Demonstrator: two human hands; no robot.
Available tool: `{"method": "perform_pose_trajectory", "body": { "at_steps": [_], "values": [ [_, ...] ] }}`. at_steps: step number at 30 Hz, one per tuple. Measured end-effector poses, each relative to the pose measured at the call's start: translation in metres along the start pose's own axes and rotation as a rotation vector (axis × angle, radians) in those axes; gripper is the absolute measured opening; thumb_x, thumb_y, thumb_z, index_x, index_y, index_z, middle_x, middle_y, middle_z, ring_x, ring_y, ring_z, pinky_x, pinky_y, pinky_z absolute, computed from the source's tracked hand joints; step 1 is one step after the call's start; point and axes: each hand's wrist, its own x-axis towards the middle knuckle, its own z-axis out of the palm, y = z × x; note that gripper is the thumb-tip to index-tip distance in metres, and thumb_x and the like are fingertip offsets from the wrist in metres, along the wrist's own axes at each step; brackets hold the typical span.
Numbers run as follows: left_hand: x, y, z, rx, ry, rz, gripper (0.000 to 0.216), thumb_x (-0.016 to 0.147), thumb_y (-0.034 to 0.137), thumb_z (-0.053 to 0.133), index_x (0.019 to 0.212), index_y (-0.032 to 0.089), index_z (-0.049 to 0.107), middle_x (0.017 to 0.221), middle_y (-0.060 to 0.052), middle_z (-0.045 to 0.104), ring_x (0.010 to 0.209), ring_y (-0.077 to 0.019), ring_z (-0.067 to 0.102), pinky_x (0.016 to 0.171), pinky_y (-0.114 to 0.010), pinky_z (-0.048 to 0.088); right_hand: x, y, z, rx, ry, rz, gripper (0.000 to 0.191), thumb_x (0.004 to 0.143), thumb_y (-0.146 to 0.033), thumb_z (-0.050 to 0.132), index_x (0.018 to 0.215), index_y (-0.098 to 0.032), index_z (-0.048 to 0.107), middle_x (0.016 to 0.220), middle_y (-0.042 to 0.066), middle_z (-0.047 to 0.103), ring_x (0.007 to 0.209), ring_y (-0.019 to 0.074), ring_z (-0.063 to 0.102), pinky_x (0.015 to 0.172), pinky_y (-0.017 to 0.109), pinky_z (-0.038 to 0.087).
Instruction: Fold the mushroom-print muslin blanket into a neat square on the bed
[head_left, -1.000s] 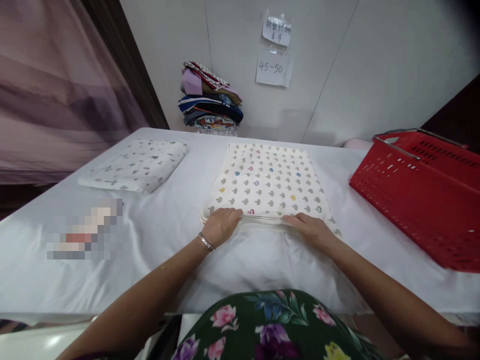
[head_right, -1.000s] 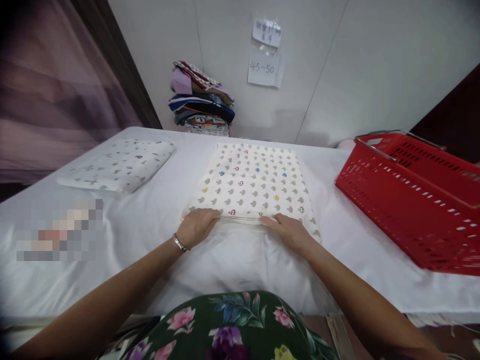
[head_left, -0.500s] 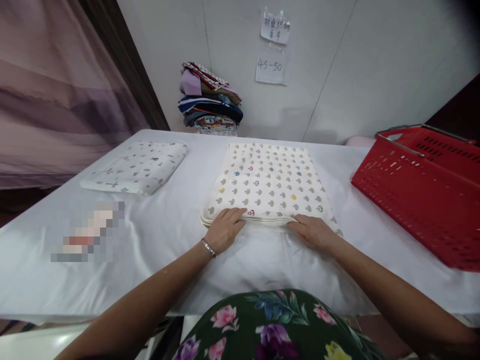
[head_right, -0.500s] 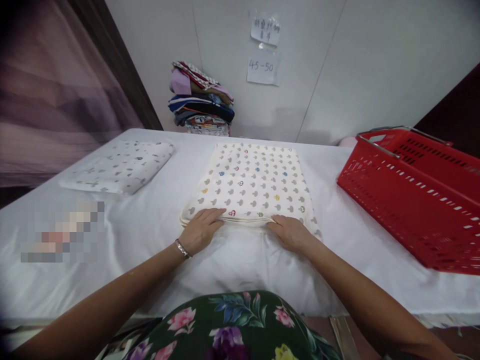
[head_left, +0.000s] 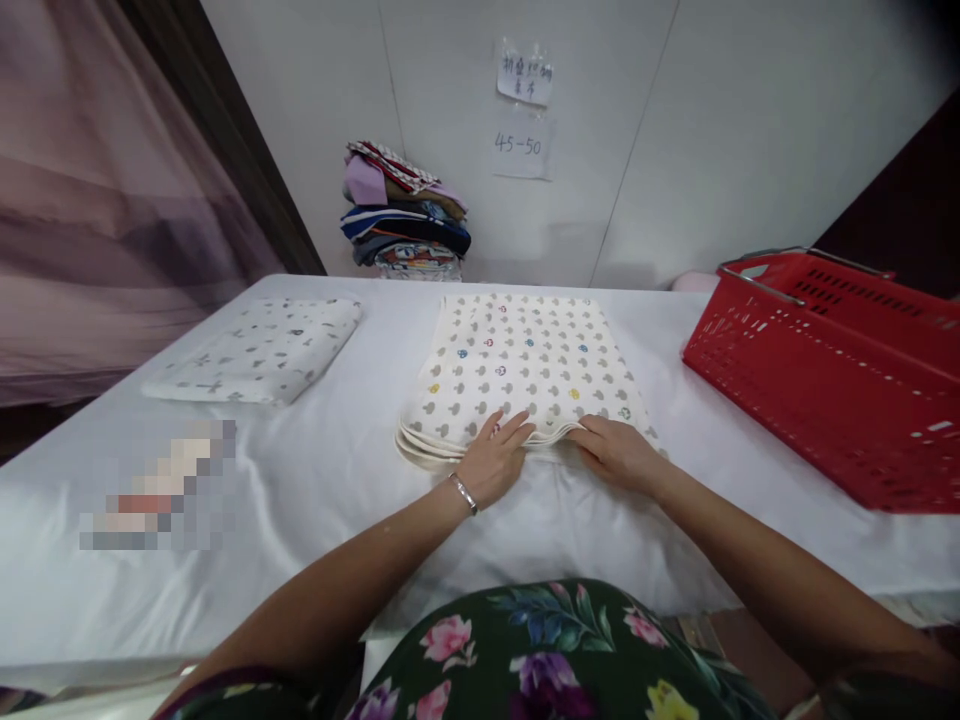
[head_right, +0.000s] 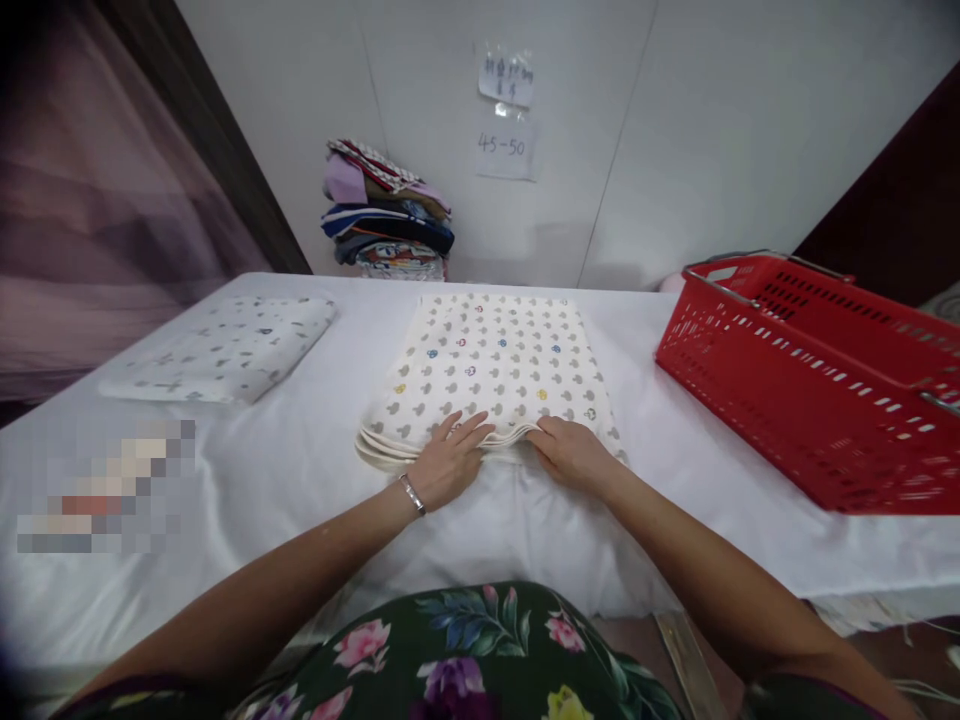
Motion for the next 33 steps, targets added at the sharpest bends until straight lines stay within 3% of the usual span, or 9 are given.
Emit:
{"method": "perform_pose_trajectory", "body": {
  "at_steps": [4, 8, 14, 19, 23, 29, 33],
  "values": [
    [-0.011, 0.005, -0.028, -0.04, 0.067, -0.018, 0.015, 0.081, 0.015, 0.048, 0.08, 0.017, 0.063, 0.121, -0.008, 0.054, 0.129, -0.0257, 0.031, 0.109, -0.052, 0.018, -0.009, -0.009, -0.005, 0.043, 0.033, 0.004, 0.025, 0.086, -0.031, 0.045, 0.108, -0.021, 0.052, 0.095, 0.008, 0.054, 0.085, 0.0202, 0.051, 0.071, 0.031, 0.04],
    [-0.023, 0.008, -0.036, -0.069, 0.074, -0.046, 0.016, 0.081, 0.013, 0.047, 0.076, 0.017, 0.062, 0.119, -0.006, 0.055, 0.128, -0.0252, 0.033, 0.109, -0.053, 0.019, -0.017, -0.024, 0.009, 0.037, 0.01, -0.01, 0.041, 0.08, -0.04, 0.054, 0.115, -0.019, 0.048, 0.106, 0.012, 0.053, 0.092, 0.0243, 0.05, 0.076, 0.037, 0.041],
    [-0.02, 0.012, -0.033, -0.103, 0.134, -0.09, 0.015, 0.081, 0.013, 0.046, 0.076, 0.017, 0.06, 0.117, -0.006, 0.056, 0.126, -0.0228, 0.035, 0.108, -0.049, 0.023, -0.021, -0.033, 0.034, -0.061, 0.083, 0.118, 0.033, 0.085, -0.02, 0.046, 0.118, -0.018, 0.048, 0.106, 0.013, 0.055, 0.096, 0.0258, 0.05, 0.076, 0.038, 0.041],
    [-0.02, 0.011, -0.036, -0.149, 0.2, -0.182, 0.015, 0.082, 0.013, 0.044, 0.075, 0.017, 0.057, 0.113, -0.007, 0.056, 0.124, -0.0225, 0.037, 0.105, -0.047, 0.028, -0.022, -0.029, 0.031, -0.071, 0.097, 0.108, 0.024, 0.087, -0.016, 0.042, 0.106, -0.021, 0.056, 0.103, 0.009, 0.058, 0.091, 0.023, 0.052, 0.073, 0.035, 0.04],
    [-0.025, 0.011, -0.029, -0.107, 0.126, -0.179, 0.015, 0.083, 0.014, 0.045, 0.076, 0.016, 0.057, 0.112, -0.008, 0.057, 0.125, -0.0235, 0.036, 0.106, -0.048, 0.026, -0.024, -0.03, 0.027, -0.062, 0.064, 0.053, 0.021, 0.089, -0.02, 0.042, 0.1, -0.023, 0.06, 0.107, 0.007, 0.058, 0.092, 0.0215, 0.052, 0.075, 0.034, 0.04],
    [-0.034, 0.014, -0.02, -0.109, 0.007, -0.081, 0.015, 0.087, 0.024, 0.046, 0.081, 0.017, 0.058, 0.122, -0.006, 0.053, 0.125, -0.0231, 0.036, 0.107, -0.049, 0.021, -0.029, -0.029, 0.035, -0.038, 0.106, 0.013, 0.024, 0.09, -0.023, 0.041, 0.101, -0.023, 0.062, 0.128, 0.007, 0.049, 0.111, 0.0234, 0.046, 0.087, 0.037, 0.039],
    [-0.036, 0.014, -0.02, -0.194, -0.068, -0.026, 0.02, 0.084, 0.037, 0.05, 0.083, 0.018, 0.057, 0.124, -0.007, 0.052, 0.111, -0.0214, 0.05, 0.099, -0.043, 0.034, -0.034, -0.028, 0.033, -0.062, 0.113, -0.015, 0.025, 0.09, -0.021, 0.04, 0.101, -0.021, 0.063, 0.139, 0.008, 0.038, 0.125, 0.0265, 0.034, 0.092, 0.042, 0.036]
  ]
}}
